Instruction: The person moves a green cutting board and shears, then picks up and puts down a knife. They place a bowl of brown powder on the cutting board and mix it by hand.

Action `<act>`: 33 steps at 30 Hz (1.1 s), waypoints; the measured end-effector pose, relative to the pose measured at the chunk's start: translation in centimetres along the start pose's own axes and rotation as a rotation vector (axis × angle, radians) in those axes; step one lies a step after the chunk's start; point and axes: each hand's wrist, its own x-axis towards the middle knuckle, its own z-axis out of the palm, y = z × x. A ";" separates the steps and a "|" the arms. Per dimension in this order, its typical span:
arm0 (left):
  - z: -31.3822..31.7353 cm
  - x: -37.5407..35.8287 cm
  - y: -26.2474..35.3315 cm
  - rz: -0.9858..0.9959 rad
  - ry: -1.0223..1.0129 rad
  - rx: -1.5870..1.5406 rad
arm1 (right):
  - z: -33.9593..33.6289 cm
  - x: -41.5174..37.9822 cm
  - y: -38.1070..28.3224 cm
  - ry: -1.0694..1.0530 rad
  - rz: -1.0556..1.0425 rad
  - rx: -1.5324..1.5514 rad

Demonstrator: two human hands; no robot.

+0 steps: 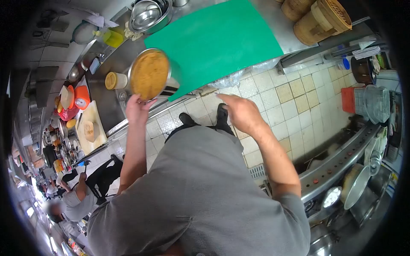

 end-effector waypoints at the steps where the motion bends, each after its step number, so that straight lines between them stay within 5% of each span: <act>1: 2.2 0.1 -1.3 0.002 -0.034 -0.005 | 0.7 -1.9 2.5 0.006 0.125 -0.051; 4: 5.7 0.4 -5.6 0.098 -0.042 0.048 | -0.1 -4.9 4.6 -0.246 0.592 -0.117; 7: 7.2 -0.5 -9.3 0.054 -0.078 0.070 | 1.5 -6.2 6.0 0.124 0.189 0.110; 11: 6.6 -4.2 -7.0 -0.085 -0.153 0.298 | 2.8 -6.4 10.2 -0.084 0.673 0.705; 12: 5.3 -4.4 -6.4 -0.122 -0.204 0.324 | 3.6 -6.6 10.5 -0.094 0.801 0.649; 16: -3.8 -3.6 -6.8 -0.237 -0.402 0.596 | 18.2 -20.4 22.1 -0.068 1.257 0.975; 18: -11.8 -1.3 -11.0 -0.226 -0.380 0.805 | 20.5 -24.4 19.5 -0.066 1.389 1.076; 19: -14.4 -1.2 -11.3 -0.158 -0.362 1.275 | 21.1 -25.4 17.7 -0.059 1.420 1.136; 20: -18.9 -1.3 -13.5 -0.059 -0.383 1.430 | 21.6 -25.8 15.7 -0.048 1.432 1.204; 21: -27.5 1.5 -19.0 -0.030 -0.778 1.908 | 22.3 -25.8 13.8 -0.040 1.425 1.265; 23: -30.4 -2.8 -17.4 -0.255 -0.576 1.234 | 23.7 -25.0 10.9 -0.029 1.376 1.366; 29: -31.8 0.2 -16.8 -0.631 -0.507 0.940 | 27.3 -20.0 6.1 -0.110 1.236 1.450; 33: -31.3 2.6 -17.1 -0.761 -0.575 0.852 | 24.5 -17.8 4.9 -0.455 1.382 1.139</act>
